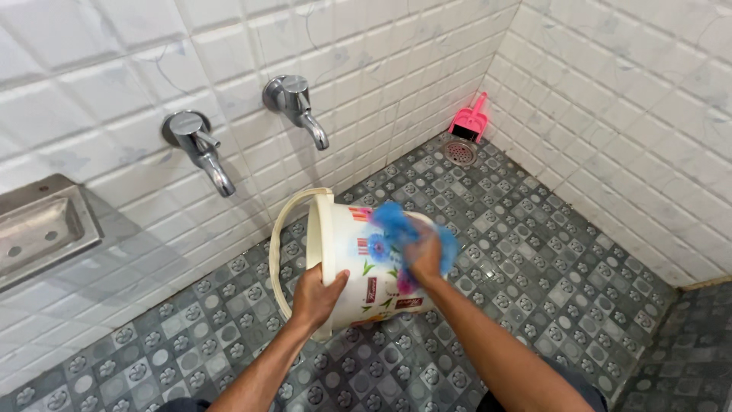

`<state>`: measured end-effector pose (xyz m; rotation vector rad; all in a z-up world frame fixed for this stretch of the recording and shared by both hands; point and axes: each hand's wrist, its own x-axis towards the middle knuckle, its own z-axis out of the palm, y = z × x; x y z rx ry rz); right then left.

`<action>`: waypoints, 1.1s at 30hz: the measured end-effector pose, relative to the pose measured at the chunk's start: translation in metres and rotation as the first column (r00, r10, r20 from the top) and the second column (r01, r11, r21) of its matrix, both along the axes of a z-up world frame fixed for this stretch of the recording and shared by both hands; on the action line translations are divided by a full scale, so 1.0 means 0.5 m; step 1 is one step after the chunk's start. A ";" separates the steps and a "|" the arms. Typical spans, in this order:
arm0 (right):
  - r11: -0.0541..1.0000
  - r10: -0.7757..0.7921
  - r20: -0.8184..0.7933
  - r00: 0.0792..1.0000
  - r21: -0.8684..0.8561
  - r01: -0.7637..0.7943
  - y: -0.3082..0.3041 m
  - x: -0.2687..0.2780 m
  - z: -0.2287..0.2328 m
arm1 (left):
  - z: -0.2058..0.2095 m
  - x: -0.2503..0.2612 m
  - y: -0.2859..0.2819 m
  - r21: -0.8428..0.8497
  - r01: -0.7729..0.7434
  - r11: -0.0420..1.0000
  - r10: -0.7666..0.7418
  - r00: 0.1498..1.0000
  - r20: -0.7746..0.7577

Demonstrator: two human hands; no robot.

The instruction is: The person picks up a blue cloth and a red cup, then fills a white bucket with water from a wall tap. They scrub the inside and outside of the bucket with the cloth, rinse it under the tap, and wring out the cloth.

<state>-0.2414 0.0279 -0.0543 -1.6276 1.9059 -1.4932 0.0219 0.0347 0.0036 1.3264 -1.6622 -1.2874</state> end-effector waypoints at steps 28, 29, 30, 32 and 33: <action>0.995 0.033 0.169 0.985 0.092 -0.049 -0.043 0.091 0.093 | -0.044 -0.014 -0.074 0.283 0.033 0.959 0.049 0.960 -0.277; 0.990 0.075 0.012 0.997 0.117 -0.076 -0.028 0.125 0.094 | -0.061 -0.027 -0.074 0.287 0.036 0.957 0.072 0.931 -0.358; 0.985 0.116 -0.142 0.983 0.147 -0.095 -0.001 0.160 0.092 | -0.075 -0.037 -0.073 0.292 0.043 0.956 0.093 0.896 -0.435; 0.966 0.257 -0.456 0.852 0.140 -0.217 0.075 0.203 0.083 | -0.085 -0.051 -0.068 0.321 -0.001 0.947 0.116 0.934 -0.338; 0.963 0.270 -0.478 0.836 0.125 -0.240 0.086 0.193 0.079 | -0.081 -0.059 -0.064 0.333 -0.021 0.943 0.123 0.949 -0.289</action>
